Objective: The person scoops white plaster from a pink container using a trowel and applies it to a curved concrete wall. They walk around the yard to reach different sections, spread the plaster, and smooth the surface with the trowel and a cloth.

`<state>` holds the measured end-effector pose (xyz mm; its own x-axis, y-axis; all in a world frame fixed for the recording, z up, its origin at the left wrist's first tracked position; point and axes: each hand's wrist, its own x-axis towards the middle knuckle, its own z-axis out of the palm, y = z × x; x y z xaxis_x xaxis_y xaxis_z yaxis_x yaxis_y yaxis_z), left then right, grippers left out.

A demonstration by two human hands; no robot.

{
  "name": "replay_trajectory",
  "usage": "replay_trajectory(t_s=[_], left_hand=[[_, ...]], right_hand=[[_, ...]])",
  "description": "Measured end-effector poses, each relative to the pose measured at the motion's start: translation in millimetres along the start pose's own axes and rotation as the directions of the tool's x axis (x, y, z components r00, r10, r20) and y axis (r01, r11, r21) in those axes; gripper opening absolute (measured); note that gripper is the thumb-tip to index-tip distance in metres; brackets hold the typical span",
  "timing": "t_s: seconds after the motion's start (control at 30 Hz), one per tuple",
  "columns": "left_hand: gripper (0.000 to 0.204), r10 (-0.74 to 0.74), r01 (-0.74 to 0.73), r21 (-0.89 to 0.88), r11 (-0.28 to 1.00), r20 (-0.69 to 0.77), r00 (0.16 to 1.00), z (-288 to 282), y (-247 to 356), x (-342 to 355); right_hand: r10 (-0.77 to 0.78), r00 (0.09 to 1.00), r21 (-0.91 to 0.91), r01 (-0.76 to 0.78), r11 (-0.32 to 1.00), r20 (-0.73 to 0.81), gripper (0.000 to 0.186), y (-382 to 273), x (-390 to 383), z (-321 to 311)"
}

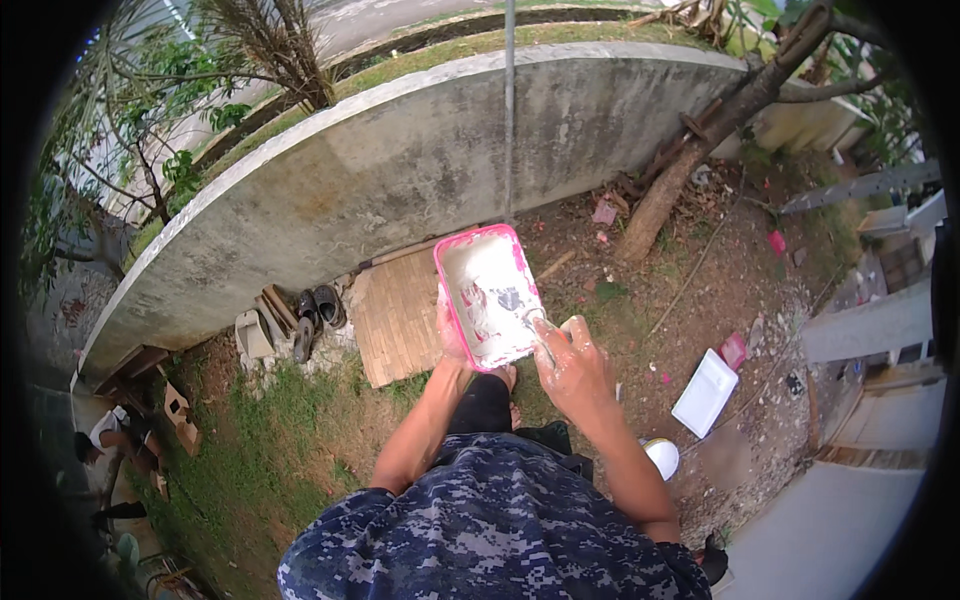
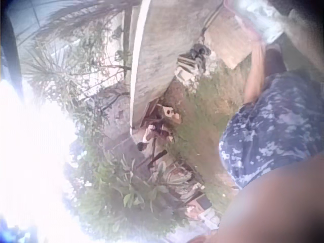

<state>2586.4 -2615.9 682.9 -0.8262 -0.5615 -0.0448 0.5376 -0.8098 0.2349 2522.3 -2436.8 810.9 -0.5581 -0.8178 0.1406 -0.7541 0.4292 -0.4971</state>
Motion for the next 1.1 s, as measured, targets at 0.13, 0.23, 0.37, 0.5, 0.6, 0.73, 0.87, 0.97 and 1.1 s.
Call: replay_trajectory(t_s=[0.13,0.23,0.37,0.5,0.6,0.73,0.87,0.97,1.1], left_hand=[[0.069,-0.106,0.105,0.063,0.992,-0.002,0.994,-12.8,-28.8,30.7],[0.067,-0.185,0.185,0.093,0.978,-0.009,0.983,-21.0,-55.8,57.6],[0.067,-0.214,0.233,0.123,0.965,-0.155,0.965,-22.1,-100.9,100.1],[0.066,-0.311,0.314,0.031,0.949,-0.077,0.947,-14.1,-122.7,147.5],[0.065,-0.38,0.388,0.078,0.918,-0.1,0.92,-5.3,-146.1,170.6],[0.065,-0.459,0.467,0.135,0.874,-0.084,0.884,11.7,-184.1,203.9],[0.065,-0.558,0.553,0.153,0.819,-0.007,0.829,31.1,-216.6,222.5],[0.063,-0.603,0.598,0.158,0.785,-0.021,0.797,39.2,-245.1,223.9],[0.063,-0.699,0.682,0.167,0.712,0.07,0.712,44.1,-270.7,238.9]], right_hand=[[0.037,0.999,0.022,-0.037,0.999,0.034,0.034,30.6,0.5,-1.4],[0.221,0.975,-0.022,-0.221,0.975,0.028,0.035,58.2,7.2,-7.2],[0.285,0.958,-0.014,-0.285,0.958,-0.042,0.036,94.6,27.7,-21.6],[0.294,0.956,-0.036,-0.295,0.955,-0.011,0.036,125.7,47.5,-42.7],[0.417,0.909,-0.031,-0.417,0.908,0.0,0.037,145.4,63.7,-55.8],[0.45,0.886,-0.008,-0.453,0.891,-0.114,0.038,162.8,73.5,-67.3],[0.575,0.81,-0.013,-0.58,0.814,-0.114,0.039,178.2,66.5,-80.2],[0.639,0.754,0.004,-0.646,0.763,-0.15,0.04,190.7,58.4,-87.5],[0.67,0.724,-0.004,-0.68,0.733,-0.165,0.039,210.3,49.0,-92.0]])
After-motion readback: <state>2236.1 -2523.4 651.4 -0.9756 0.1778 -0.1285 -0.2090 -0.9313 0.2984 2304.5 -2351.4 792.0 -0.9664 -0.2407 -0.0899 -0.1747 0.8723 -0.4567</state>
